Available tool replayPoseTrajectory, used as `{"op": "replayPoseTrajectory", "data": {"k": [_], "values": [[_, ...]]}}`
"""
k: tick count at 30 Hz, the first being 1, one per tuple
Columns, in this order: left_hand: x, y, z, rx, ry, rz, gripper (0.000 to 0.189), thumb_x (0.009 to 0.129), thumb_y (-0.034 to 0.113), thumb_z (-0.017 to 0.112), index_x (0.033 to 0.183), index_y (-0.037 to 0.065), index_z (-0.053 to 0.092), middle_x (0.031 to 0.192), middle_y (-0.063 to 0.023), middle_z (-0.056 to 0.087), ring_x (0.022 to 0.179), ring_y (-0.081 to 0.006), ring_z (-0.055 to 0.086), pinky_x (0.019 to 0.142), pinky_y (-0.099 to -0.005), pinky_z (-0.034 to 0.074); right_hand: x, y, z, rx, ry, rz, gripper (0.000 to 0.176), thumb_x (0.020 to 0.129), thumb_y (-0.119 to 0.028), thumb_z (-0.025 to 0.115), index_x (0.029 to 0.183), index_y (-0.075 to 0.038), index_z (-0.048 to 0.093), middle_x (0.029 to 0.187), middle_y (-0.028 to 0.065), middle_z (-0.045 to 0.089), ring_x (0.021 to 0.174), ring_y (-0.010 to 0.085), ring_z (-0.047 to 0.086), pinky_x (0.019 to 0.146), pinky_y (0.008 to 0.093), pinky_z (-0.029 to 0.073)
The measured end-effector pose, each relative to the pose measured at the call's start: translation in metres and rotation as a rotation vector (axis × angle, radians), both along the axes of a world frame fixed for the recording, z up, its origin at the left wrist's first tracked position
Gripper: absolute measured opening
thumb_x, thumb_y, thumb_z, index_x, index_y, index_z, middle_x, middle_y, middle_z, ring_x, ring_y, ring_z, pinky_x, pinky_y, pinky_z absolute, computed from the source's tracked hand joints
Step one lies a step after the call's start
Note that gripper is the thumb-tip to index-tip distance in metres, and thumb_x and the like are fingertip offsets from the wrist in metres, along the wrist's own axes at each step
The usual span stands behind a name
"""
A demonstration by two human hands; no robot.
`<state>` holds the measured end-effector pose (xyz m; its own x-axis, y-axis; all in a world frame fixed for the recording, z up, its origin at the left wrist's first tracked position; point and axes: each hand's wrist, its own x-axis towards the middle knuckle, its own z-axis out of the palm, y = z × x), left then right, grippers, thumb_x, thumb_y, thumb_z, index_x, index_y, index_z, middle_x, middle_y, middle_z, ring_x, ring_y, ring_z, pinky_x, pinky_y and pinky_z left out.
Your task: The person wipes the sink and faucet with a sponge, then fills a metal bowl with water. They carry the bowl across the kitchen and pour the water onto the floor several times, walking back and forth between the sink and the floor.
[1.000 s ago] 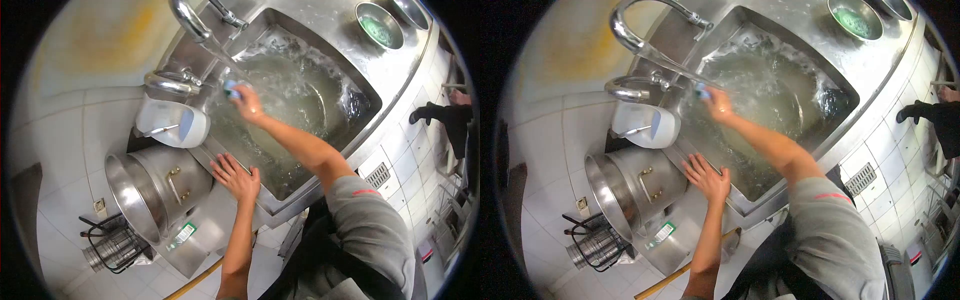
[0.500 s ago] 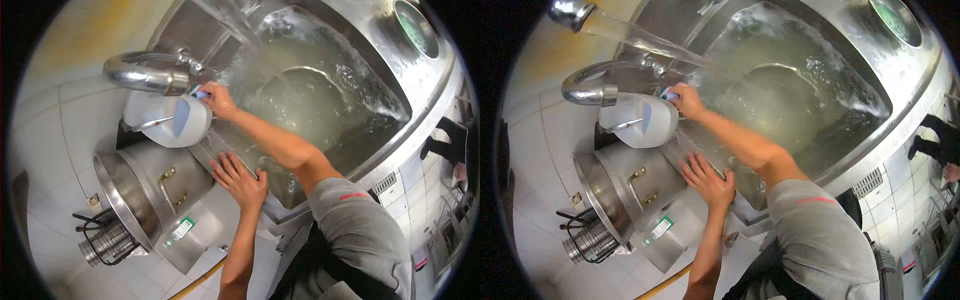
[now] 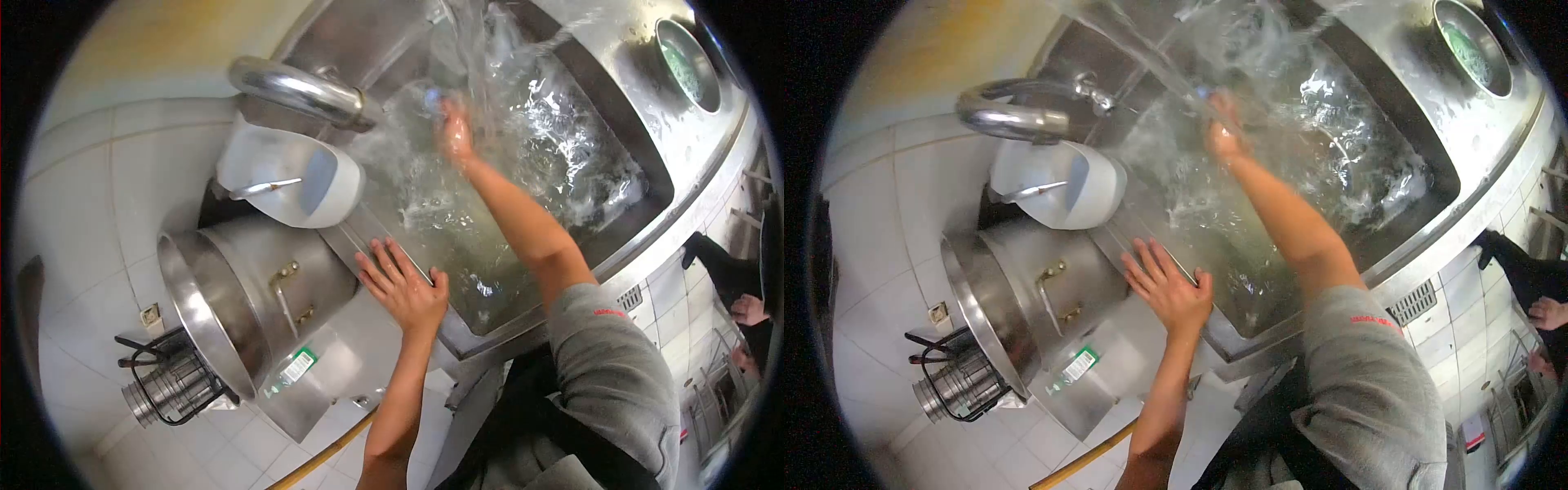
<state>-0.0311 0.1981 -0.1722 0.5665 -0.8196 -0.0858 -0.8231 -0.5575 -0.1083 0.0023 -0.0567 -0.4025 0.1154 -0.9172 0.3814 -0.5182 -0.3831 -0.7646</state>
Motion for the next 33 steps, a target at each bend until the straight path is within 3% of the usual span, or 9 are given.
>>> {"op": "replayPoseTrajectory", "data": {"k": [3, 5, 11, 14, 17, 25, 27, 30, 33], "values": [[0.001, -0.001, 0.002, -0.008, -0.008, -0.022, 0.085, 0.070, 0.031, 0.057, 0.140, -0.008, 0.030, 0.149, -0.0260, 0.022, 0.139, -0.0486, 0.008, 0.112, -0.0583, 0.008, 0.021, 0.036, 0.087, 0.714, -0.375, 0.226, 0.031, 0.079, -0.006, 0.067, 0.109, -0.004, 0.062, 0.107, 0.0145, 0.063, 0.096, 0.0269, 0.059, 0.082, 0.0368, 0.047], [0.001, -0.002, 0.002, 0.035, 0.015, 0.011, 0.085, 0.069, 0.032, 0.057, 0.139, -0.009, 0.030, 0.149, -0.0262, 0.021, 0.140, -0.0488, 0.006, 0.112, -0.0582, 0.007, 0.029, 0.050, 0.140, 0.531, -0.759, 0.400, 0.032, 0.082, -0.020, 0.066, 0.109, -0.003, 0.065, 0.093, 0.0143, 0.061, 0.081, 0.0256, 0.059, 0.076, 0.0380, 0.047], [0.003, 0.001, 0.000, 0.006, 0.018, -0.011, 0.084, 0.069, 0.032, 0.057, 0.138, -0.010, 0.031, 0.148, -0.0272, 0.022, 0.139, -0.0489, 0.005, 0.112, -0.0581, 0.005, 0.088, 0.060, 0.201, 0.590, -0.814, 0.294, 0.025, 0.081, -0.007, 0.066, 0.105, -0.003, 0.066, 0.086, 0.0128, 0.061, 0.077, 0.0221, 0.057, 0.070, 0.0332, 0.046], [0.002, 0.000, -0.001, 0.042, 0.028, 0.014, 0.084, 0.070, 0.033, 0.058, 0.137, -0.011, 0.032, 0.147, -0.0279, 0.023, 0.139, -0.0489, 0.006, 0.112, -0.0581, 0.005, 0.094, 0.062, 0.201, 0.703, -0.848, 0.672, 0.026, 0.082, -0.007, 0.064, 0.108, -0.003, 0.066, 0.087, 0.0138, 0.062, 0.078, 0.0219, 0.058, 0.072, 0.0336, 0.045], [0.006, 0.005, -0.006, 0.010, 0.052, 0.027, 0.085, 0.069, 0.029, 0.058, 0.140, -0.008, 0.029, 0.149, -0.0267, 0.021, 0.139, -0.0502, 0.007, 0.111, -0.0604, 0.007, 0.082, 0.059, 0.243, 0.644, -1.188, 0.655, 0.042, 0.091, -0.014, 0.062, 0.131, -0.003, 0.052, 0.121, 0.0075, 0.060, 0.106, 0.0161, 0.057, 0.093, 0.0287, 0.043], [0.004, 0.014, -0.001, -0.062, 0.088, -0.002, 0.083, 0.072, 0.032, 0.055, 0.140, -0.007, 0.029, 0.149, -0.0270, 0.021, 0.138, -0.0506, 0.008, 0.111, -0.0608, 0.006, 0.057, 0.067, 0.292, 0.458, -0.765, 0.549, 0.057, 0.084, -0.014, 0.068, 0.133, 0.004, 0.045, 0.133, 0.0226, 0.050, 0.123, 0.0278, 0.051, 0.100, 0.0343, 0.042], [0.014, 0.001, -0.002, -0.164, 0.076, -0.056, 0.082, 0.072, 0.031, 0.055, 0.140, -0.007, 0.029, 0.149, -0.0270, 0.021, 0.139, -0.0504, 0.009, 0.111, -0.0609, 0.006, 0.084, 0.076, 0.290, -0.066, -0.476, 0.373, 0.060, 0.081, -0.015, 0.070, 0.132, 0.004, 0.045, 0.134, 0.0246, 0.048, 0.125, 0.0341, 0.048, 0.103, 0.0369, 0.040], [0.004, 0.002, -0.002, -0.122, 0.065, -0.045, 0.084, 0.074, 0.036, 0.056, 0.140, -0.007, 0.028, 0.148, -0.0275, 0.022, 0.139, -0.0503, 0.009, 0.111, -0.0610, 0.007, 0.072, 0.056, 0.283, 0.055, -0.649, 0.649, 0.063, 0.077, -0.015, 0.072, 0.130, 0.006, 0.046, 0.137, 0.0270, 0.042, 0.127, 0.0394, 0.042, 0.105, 0.0398, 0.037], [0.006, 0.010, -0.002, -0.029, -0.003, -0.037, 0.084, 0.076, 0.041, 0.058, 0.139, -0.007, 0.030, 0.148, -0.0272, 0.023, 0.139, -0.0500, 0.008, 0.110, -0.0611, 0.009, 0.068, 0.053, 0.293, -0.004, -0.567, 0.465, 0.069, 0.073, -0.011, 0.073, 0.132, 0.007, 0.041, 0.141, 0.0249, 0.037, 0.131, 0.0415, 0.036, 0.107, 0.0411, 0.034]]}}
